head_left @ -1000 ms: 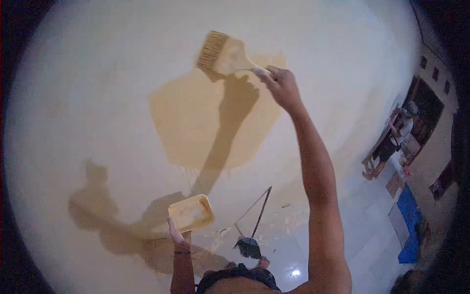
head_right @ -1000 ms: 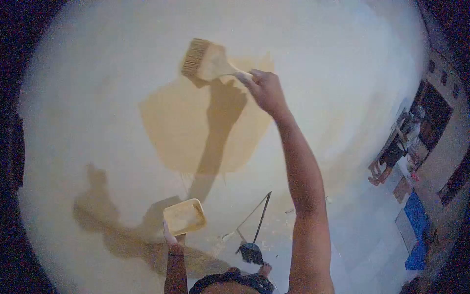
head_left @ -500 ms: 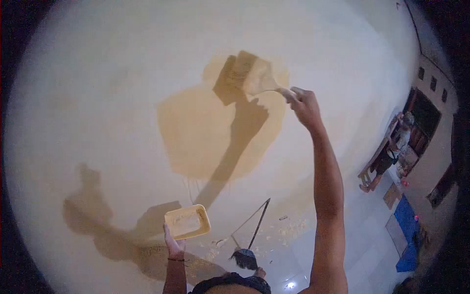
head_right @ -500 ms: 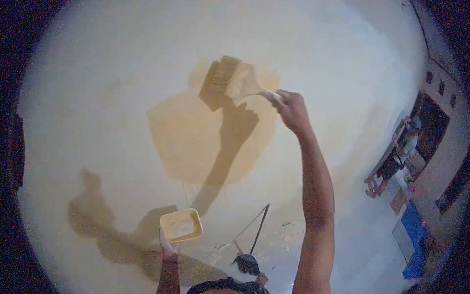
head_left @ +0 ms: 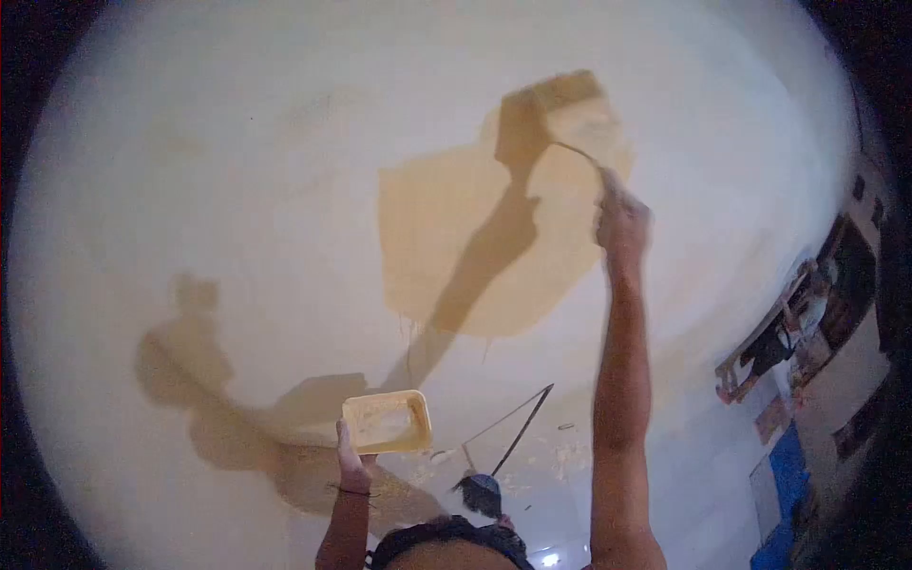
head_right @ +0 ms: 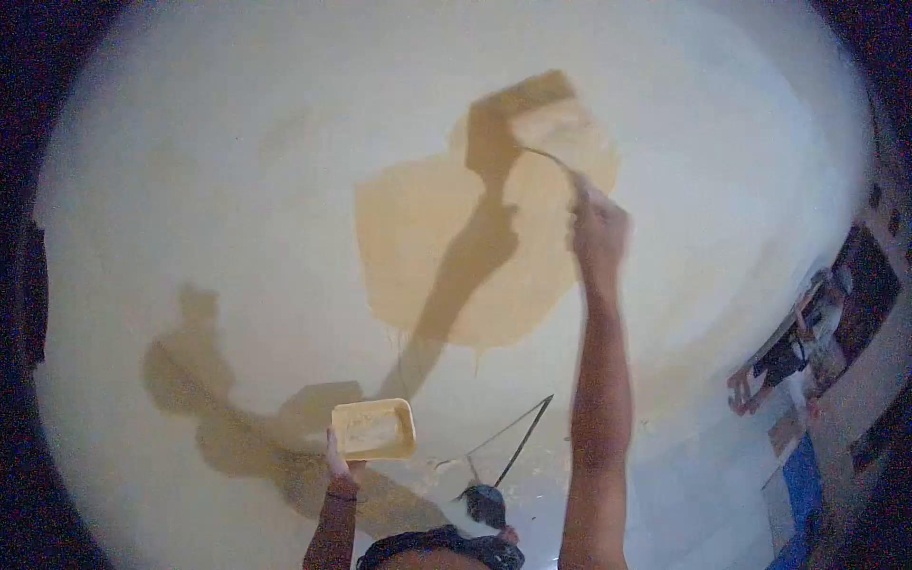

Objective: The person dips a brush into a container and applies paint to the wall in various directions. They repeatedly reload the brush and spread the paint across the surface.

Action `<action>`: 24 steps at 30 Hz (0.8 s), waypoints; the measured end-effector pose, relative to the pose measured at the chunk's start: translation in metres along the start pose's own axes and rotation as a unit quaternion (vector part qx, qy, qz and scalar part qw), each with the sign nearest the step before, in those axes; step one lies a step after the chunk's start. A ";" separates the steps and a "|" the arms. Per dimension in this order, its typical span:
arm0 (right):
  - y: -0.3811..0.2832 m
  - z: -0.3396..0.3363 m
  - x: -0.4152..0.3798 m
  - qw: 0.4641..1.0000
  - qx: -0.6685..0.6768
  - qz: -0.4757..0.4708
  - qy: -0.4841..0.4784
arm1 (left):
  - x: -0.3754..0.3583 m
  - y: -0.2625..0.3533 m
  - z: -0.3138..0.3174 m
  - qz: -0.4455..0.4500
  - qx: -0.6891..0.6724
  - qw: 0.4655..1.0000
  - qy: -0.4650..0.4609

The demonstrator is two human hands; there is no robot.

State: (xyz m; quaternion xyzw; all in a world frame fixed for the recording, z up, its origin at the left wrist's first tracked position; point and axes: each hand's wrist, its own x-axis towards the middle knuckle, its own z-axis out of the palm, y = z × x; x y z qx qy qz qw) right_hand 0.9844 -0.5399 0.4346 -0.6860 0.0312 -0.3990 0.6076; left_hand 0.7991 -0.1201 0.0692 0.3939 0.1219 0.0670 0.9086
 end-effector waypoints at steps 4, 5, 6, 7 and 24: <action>0.022 0.076 -0.042 0.999 0.023 0.017 -0.039 | -0.011 -0.015 0.013 0.037 -0.057 0.998 -0.005; 0.029 0.090 -0.052 0.997 0.050 0.027 -0.058 | -0.013 -0.017 0.017 0.037 -0.057 0.998 -0.004; 0.032 0.106 -0.069 0.995 0.074 0.027 -0.069 | -0.011 -0.017 0.014 0.047 -0.050 0.998 0.008; 0.037 0.117 -0.081 0.994 0.074 0.028 -0.070 | -0.011 -0.017 0.013 0.057 -0.040 0.997 0.019; 0.070 0.170 -0.140 0.982 0.046 0.092 -0.159 | 0.004 -0.026 -0.022 0.016 -0.073 0.996 0.044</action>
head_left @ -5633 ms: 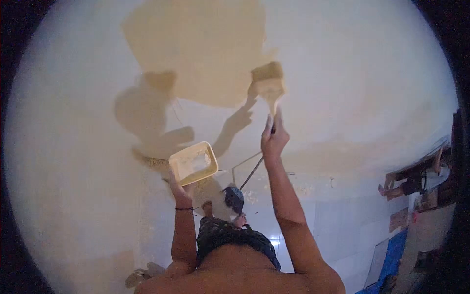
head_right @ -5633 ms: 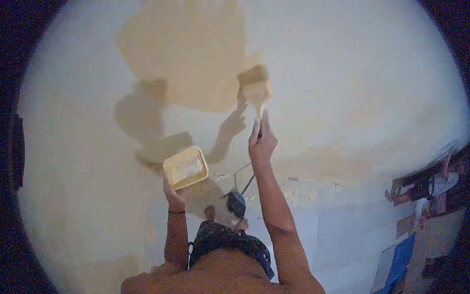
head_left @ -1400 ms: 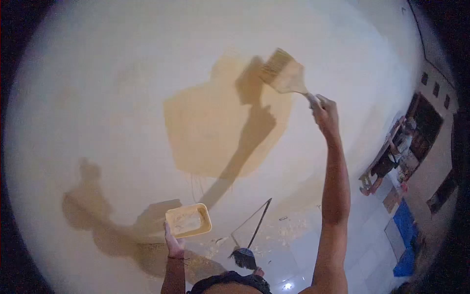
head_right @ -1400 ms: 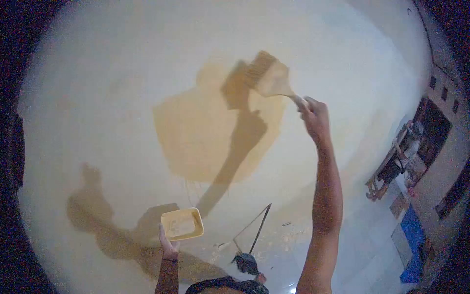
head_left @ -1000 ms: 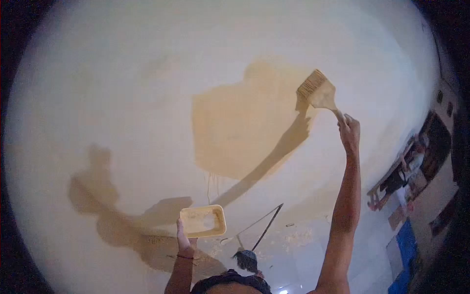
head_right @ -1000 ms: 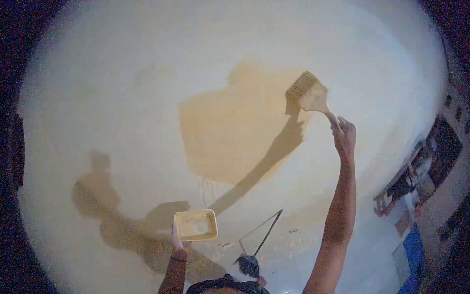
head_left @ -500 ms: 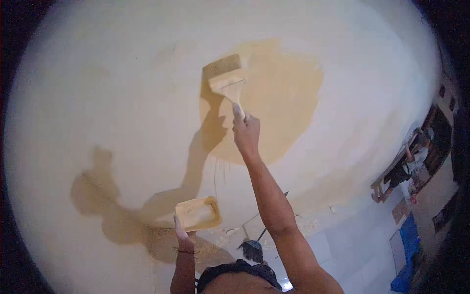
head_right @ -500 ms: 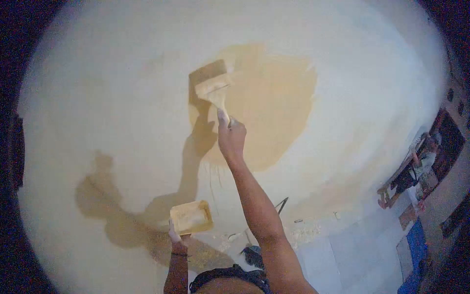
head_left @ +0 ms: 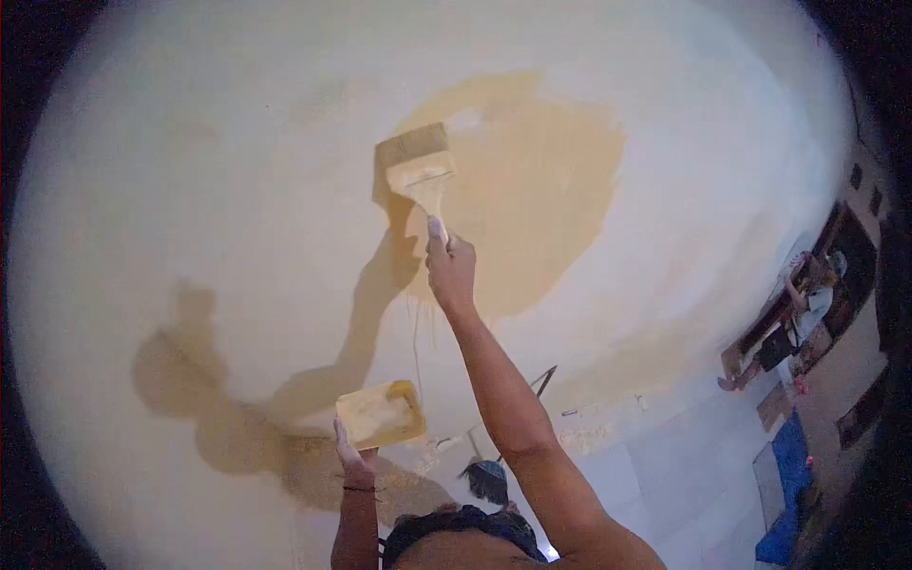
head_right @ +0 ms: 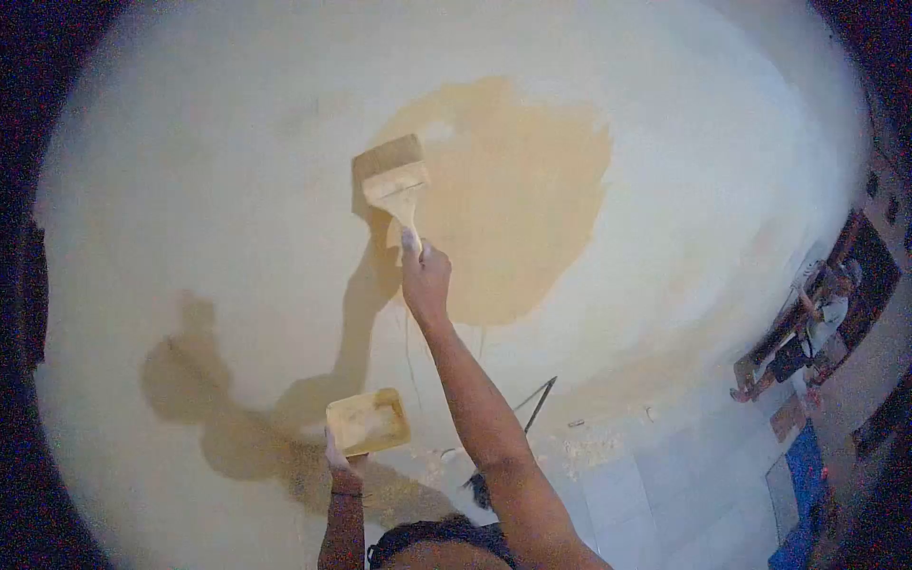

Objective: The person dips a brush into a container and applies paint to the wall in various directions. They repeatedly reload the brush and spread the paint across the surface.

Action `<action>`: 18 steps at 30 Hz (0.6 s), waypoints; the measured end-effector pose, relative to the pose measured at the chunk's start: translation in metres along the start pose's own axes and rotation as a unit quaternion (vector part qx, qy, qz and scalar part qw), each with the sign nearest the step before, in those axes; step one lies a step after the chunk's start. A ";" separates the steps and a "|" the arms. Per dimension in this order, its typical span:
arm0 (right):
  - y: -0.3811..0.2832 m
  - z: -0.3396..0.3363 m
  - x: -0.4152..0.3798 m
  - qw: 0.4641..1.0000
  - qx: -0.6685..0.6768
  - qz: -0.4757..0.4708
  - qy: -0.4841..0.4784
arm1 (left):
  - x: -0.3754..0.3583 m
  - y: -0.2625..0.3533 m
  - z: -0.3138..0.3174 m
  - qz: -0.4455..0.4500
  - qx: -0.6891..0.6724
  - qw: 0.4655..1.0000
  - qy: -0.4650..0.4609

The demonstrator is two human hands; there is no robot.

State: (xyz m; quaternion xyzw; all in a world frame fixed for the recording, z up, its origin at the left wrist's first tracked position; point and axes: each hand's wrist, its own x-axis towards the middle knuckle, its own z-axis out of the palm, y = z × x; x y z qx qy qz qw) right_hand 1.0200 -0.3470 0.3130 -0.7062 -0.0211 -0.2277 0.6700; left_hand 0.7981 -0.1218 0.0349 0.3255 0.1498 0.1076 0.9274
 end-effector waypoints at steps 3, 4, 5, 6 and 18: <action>-0.008 0.001 -0.007 0.998 0.007 -0.057 -0.001 | -0.015 0.014 0.020 0.031 0.057 0.998 0.001; -0.011 -0.004 -0.002 0.995 0.040 -0.088 0.037 | -0.020 0.019 0.029 0.069 0.092 0.993 -0.011; -0.013 -0.009 0.004 0.988 0.072 -0.118 0.073 | -0.017 0.021 0.020 0.071 0.091 0.993 -0.007; -0.013 -0.015 0.021 0.988 0.070 -0.118 0.067 | -0.014 0.019 0.008 0.040 0.084 0.996 0.007; 0.020 -0.039 0.033 0.951 -0.159 -0.249 0.091 | -0.005 0.014 -0.017 0.031 0.089 0.995 0.032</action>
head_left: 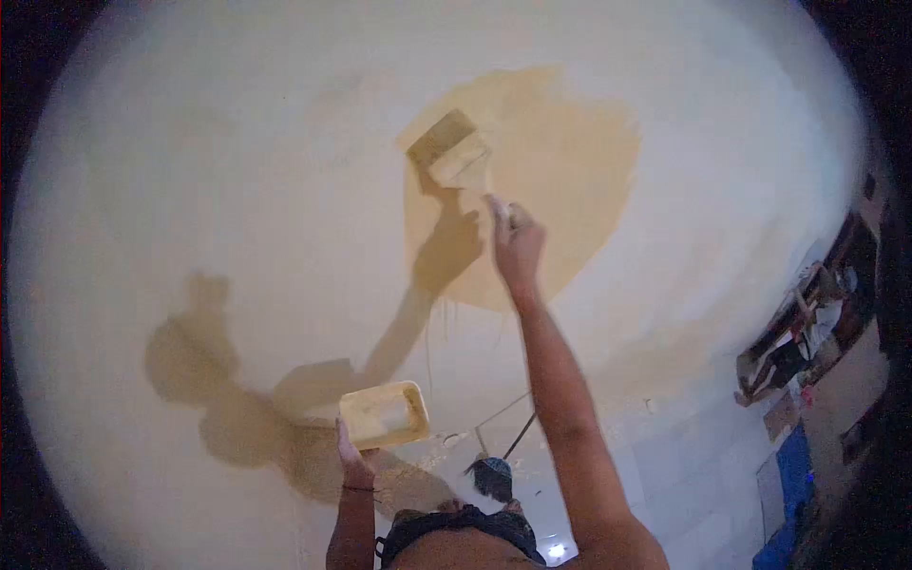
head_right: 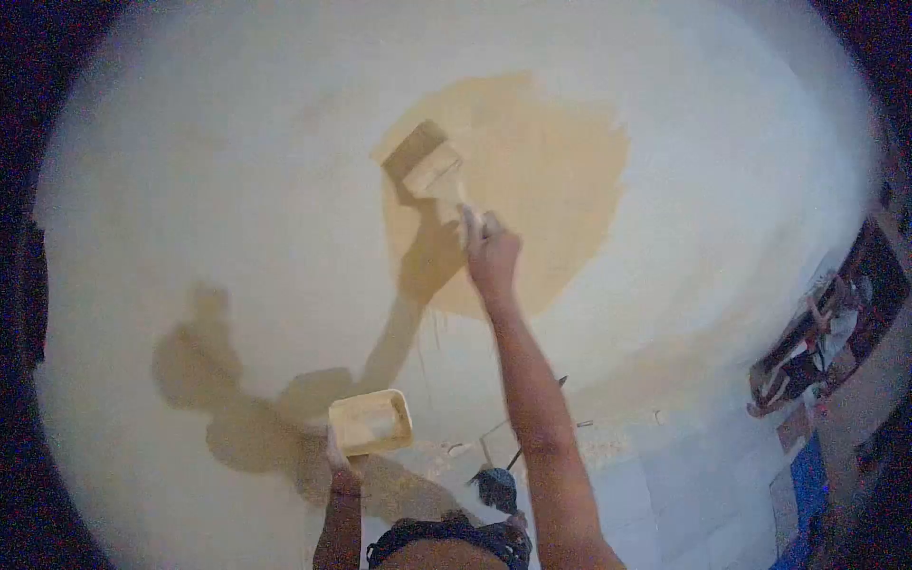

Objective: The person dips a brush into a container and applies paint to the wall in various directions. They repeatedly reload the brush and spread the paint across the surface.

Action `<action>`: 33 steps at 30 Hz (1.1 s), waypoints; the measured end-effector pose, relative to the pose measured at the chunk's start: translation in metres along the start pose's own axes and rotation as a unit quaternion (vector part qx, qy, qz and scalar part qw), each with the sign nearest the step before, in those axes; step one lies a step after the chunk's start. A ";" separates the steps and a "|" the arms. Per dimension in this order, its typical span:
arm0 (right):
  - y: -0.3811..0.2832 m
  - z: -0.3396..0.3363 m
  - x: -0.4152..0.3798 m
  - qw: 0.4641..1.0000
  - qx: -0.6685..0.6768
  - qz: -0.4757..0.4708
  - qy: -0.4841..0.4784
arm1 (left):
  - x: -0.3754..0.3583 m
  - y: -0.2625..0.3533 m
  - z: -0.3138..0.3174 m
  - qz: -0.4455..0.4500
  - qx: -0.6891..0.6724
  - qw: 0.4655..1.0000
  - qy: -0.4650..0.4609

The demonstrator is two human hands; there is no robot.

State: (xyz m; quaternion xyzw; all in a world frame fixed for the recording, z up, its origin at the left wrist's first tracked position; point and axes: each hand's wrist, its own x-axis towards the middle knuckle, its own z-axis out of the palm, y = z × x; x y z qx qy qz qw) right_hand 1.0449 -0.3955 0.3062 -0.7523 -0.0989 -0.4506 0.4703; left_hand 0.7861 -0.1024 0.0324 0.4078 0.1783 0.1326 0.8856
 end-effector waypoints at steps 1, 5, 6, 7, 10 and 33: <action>-0.001 -0.013 0.013 1.000 -0.026 0.007 0.005 | 0.000 0.002 0.002 -0.018 -0.010 1.000 0.020; 0.014 -0.032 0.041 0.998 -0.016 -0.013 0.053 | 0.013 -0.010 -0.012 -0.009 -0.012 1.000 -0.012; 0.022 -0.031 0.042 0.997 0.013 0.037 0.071 | 0.007 -0.009 -0.005 0.005 -0.025 0.999 -0.024; 0.028 -0.025 0.039 0.991 0.041 0.089 0.089 | 0.003 -0.007 -0.001 0.019 -0.038 0.998 -0.036; 0.042 0.023 0.009 0.984 0.087 0.129 0.080 | -0.002 -0.001 0.005 -0.016 0.033 0.997 0.067; 0.087 0.010 -0.057 0.996 -0.061 0.058 -0.001 | 0.022 -0.037 0.030 0.013 0.004 1.000 -0.015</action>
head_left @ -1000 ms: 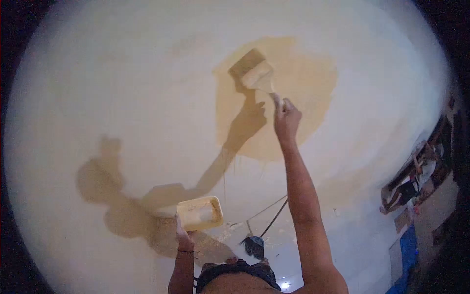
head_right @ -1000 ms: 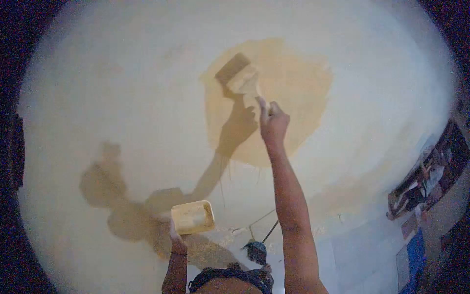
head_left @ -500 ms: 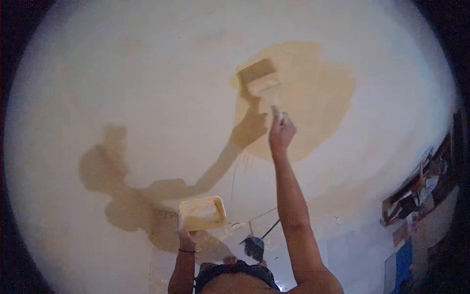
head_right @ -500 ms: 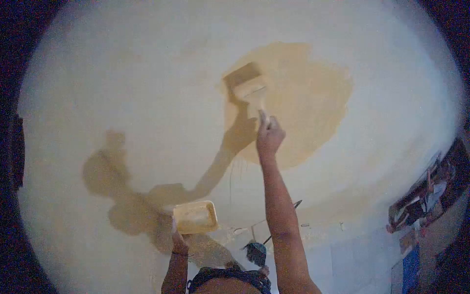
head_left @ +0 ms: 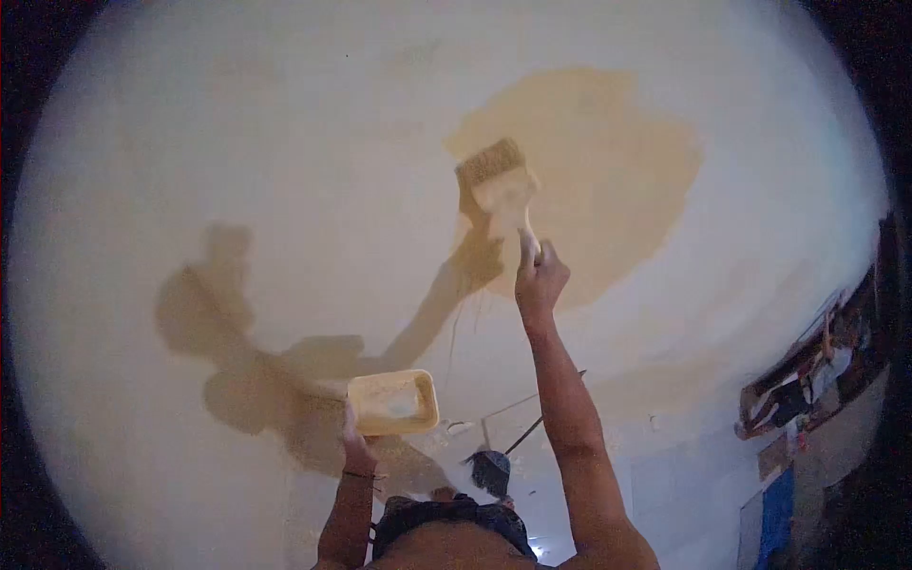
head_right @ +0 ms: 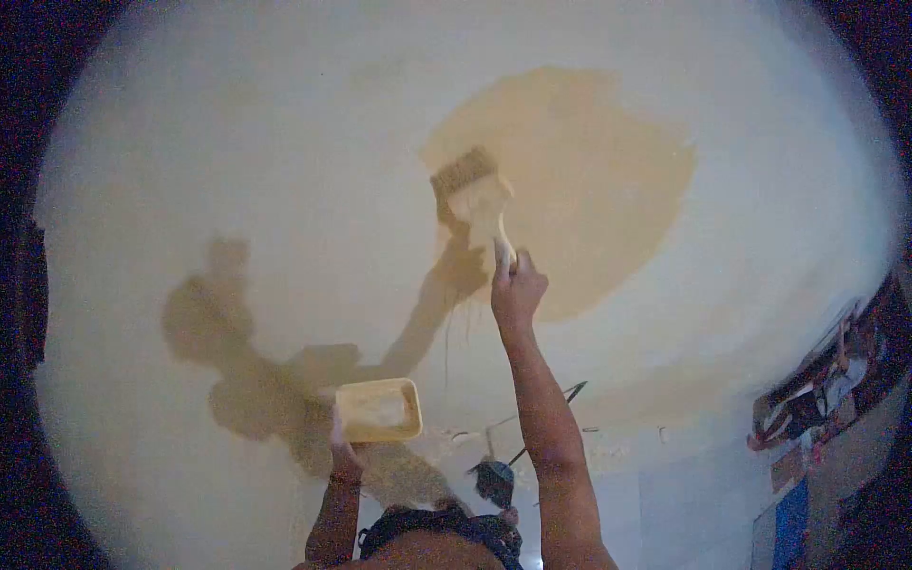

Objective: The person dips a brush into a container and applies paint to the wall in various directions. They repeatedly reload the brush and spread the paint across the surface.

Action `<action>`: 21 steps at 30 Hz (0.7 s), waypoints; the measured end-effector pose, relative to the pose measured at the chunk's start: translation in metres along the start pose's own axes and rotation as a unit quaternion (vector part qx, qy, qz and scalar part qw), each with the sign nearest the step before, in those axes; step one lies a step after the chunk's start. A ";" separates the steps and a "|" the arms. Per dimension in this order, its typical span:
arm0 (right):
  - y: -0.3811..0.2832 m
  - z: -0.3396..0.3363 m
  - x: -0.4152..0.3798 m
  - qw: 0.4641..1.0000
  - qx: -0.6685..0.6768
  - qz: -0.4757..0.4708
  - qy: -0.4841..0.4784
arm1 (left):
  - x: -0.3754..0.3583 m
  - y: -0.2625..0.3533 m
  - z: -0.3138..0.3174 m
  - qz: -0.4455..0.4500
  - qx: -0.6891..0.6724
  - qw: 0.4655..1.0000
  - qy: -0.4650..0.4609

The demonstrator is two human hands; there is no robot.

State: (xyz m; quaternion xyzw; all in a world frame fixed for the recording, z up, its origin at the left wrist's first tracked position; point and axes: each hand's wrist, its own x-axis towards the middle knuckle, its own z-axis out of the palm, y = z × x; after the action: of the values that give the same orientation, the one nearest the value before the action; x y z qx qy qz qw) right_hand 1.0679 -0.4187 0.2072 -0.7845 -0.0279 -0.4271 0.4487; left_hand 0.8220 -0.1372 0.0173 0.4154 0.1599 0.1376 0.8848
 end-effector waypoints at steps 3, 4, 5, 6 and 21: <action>-0.039 0.013 0.021 0.998 0.036 -0.032 0.036 | 0.012 -0.013 -0.031 0.014 0.002 1.000 -0.006; -0.056 0.011 0.028 0.999 0.050 -0.011 0.019 | 0.017 -0.018 -0.039 0.036 0.022 0.999 -0.016; -0.062 0.015 0.022 0.998 0.064 0.006 0.001 | 0.017 -0.022 -0.045 0.036 0.021 0.999 -0.014; -0.063 0.024 0.001 0.998 0.062 0.001 -0.002 | 0.013 -0.021 -0.055 0.031 -0.015 0.999 -0.020; -0.057 0.015 -0.004 0.999 0.039 0.002 0.016 | -0.015 0.009 -0.049 -0.008 -0.007 0.998 0.058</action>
State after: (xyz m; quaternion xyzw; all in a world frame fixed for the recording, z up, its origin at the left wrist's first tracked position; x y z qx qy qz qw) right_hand 1.0506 -0.3723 0.2395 -0.7595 -0.0359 -0.4368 0.4807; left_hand 0.7876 -0.1038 -0.0024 0.3994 0.2132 0.1555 0.8780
